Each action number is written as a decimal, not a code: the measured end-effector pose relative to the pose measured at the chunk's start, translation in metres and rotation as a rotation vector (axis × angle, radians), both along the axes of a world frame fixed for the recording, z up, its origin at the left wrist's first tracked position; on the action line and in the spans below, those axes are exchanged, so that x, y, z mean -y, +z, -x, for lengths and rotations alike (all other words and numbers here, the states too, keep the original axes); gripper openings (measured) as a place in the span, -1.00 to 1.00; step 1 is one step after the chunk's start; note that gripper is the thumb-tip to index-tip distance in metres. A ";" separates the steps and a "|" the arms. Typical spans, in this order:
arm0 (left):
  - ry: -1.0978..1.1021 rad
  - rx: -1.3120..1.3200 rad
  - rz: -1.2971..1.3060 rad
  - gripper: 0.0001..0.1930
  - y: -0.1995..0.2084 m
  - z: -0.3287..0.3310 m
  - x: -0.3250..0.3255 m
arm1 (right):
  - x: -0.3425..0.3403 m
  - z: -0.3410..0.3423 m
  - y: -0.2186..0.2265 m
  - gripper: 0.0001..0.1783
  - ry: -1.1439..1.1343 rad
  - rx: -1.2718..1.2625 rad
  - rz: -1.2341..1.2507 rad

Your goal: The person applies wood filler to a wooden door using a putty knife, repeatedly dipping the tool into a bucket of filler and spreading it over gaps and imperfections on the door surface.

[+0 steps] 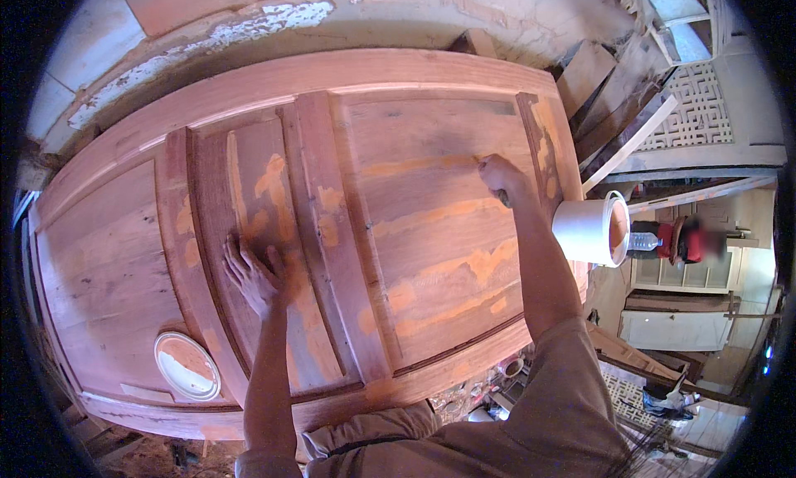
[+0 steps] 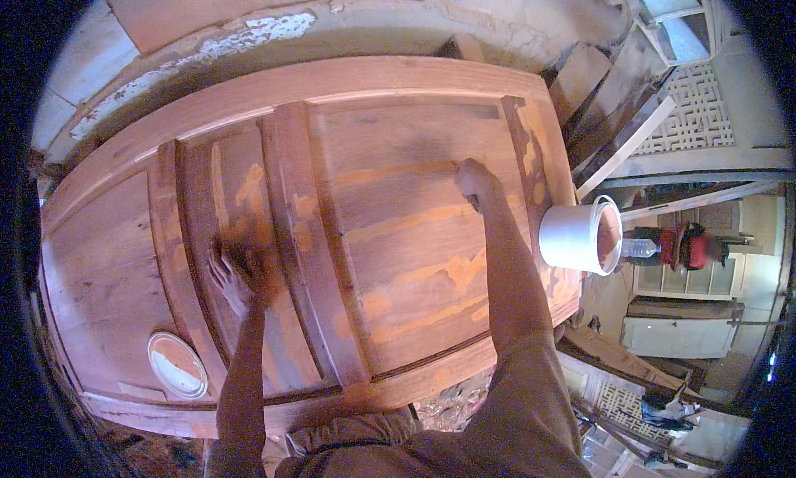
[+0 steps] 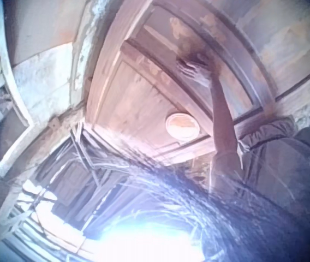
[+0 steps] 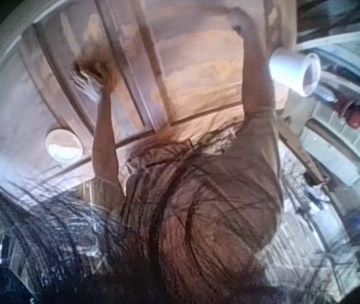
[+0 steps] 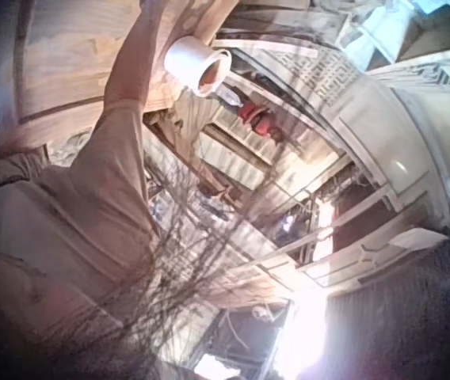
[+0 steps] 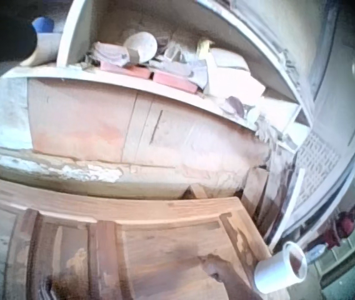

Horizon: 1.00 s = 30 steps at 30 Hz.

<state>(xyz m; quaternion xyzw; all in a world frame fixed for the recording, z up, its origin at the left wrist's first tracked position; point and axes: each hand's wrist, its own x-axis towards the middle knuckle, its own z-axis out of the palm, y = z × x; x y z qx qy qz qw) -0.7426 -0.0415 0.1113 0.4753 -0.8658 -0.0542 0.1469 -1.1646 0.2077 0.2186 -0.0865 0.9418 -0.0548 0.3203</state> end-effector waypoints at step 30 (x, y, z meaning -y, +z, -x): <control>-0.180 -0.337 -0.177 -0.34 0.029 0.006 -0.039 | -0.234 -0.439 0.076 -0.52 -1.221 0.256 1.636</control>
